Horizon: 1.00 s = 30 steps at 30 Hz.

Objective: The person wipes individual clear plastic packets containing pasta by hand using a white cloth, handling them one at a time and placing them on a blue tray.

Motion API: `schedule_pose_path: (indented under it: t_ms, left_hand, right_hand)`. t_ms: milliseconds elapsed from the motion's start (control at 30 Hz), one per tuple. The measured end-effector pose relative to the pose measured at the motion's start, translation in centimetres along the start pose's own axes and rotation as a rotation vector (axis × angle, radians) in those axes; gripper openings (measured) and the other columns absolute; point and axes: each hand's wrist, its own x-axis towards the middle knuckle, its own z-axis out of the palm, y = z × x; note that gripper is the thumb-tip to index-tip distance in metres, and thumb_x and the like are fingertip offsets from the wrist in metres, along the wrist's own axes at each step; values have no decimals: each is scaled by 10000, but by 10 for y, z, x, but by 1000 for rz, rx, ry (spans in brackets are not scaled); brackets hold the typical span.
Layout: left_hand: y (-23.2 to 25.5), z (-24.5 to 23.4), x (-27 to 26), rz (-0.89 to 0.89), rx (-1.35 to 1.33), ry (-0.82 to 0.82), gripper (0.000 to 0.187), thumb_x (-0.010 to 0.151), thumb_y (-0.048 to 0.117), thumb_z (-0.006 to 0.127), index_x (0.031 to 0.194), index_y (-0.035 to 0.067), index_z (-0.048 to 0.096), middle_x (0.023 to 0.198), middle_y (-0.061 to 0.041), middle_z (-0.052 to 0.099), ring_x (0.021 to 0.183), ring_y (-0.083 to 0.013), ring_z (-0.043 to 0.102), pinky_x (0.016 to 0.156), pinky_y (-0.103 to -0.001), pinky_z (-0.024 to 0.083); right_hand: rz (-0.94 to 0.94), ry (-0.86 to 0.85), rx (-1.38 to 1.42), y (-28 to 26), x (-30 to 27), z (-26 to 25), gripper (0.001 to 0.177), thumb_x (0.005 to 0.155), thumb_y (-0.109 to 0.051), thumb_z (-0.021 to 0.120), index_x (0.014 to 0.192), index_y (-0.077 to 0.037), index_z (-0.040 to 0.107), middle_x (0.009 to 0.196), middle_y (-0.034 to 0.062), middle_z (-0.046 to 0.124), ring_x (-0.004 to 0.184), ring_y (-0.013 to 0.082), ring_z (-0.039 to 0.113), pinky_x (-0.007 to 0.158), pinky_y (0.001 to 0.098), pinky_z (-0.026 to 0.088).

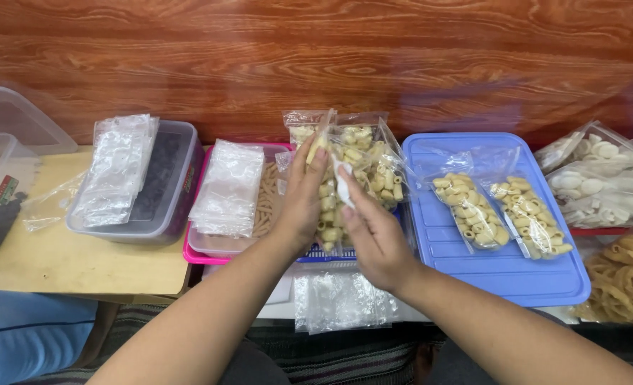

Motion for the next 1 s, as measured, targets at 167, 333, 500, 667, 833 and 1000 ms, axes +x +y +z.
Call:
schedule_pose_path:
  t_ms: [167, 333, 500, 667, 833, 1000]
  left_hand:
    - [5, 10, -9, -143, -279, -78, 826, 912, 591, 532, 1548, 86, 383, 1567, -277, 358, 1444, -428, 380, 1162, -570, 326]
    - [-74, -16, 33, -238, -442, -123, 779, 935, 576, 561, 1536, 103, 418, 1525, -222, 472, 1370, -368, 505, 1114, -525, 424]
    - [-65, -20, 40, -340, -561, -167, 925, 836, 712, 539, 1476, 45, 501, 1429, -239, 566, 1257, -384, 601, 1064, -530, 492]
    - [-16, -11, 16, -337, -509, -232, 899, 858, 697, 482, 1440, 14, 525, 1393, -248, 588, 1250, -370, 603, 1058, -522, 496]
    - [-16, -5, -4, -485, -417, -316, 865, 866, 673, 493, 1384, -15, 581, 1291, -219, 669, 1131, -318, 676, 1008, -474, 546]
    - [-60, -32, 40, -480, -355, -364, 943, 857, 759, 466, 1356, -32, 591, 1257, -229, 679, 1110, -329, 693, 1001, -477, 562]
  right_hand:
    - [-243, -28, -243, 38, 12, -2, 563, 1083, -226, 344, 1568, 44, 256, 1645, 304, 165, 1514, 446, 110, 1225, 561, 149]
    - [-124, -54, -247, 18, 29, -15, 625, 1084, -317, 269, 1574, 61, 181, 1610, 391, 114, 1490, 522, 99, 1212, 627, 115]
    - [-11, -219, -409, -7, 9, -8, 901, 984, -603, 289, 1592, 30, 87, 1576, 447, 74, 1475, 542, 118, 1184, 645, 102]
    - [-203, -187, -517, 25, 14, -17, 762, 1042, -507, 247, 1587, 21, 170, 1637, 344, 89, 1514, 483, 55, 1208, 607, 44]
    - [-235, -135, -602, 57, 42, -55, 608, 1073, -398, 230, 1589, -91, 322, 1646, 177, 290, 1543, 345, 128, 1222, 551, -33]
    - [-236, -168, -599, 45, 31, -47, 776, 1025, -549, 294, 1597, -27, 236, 1642, 265, 221, 1526, 411, 137, 1229, 562, 18]
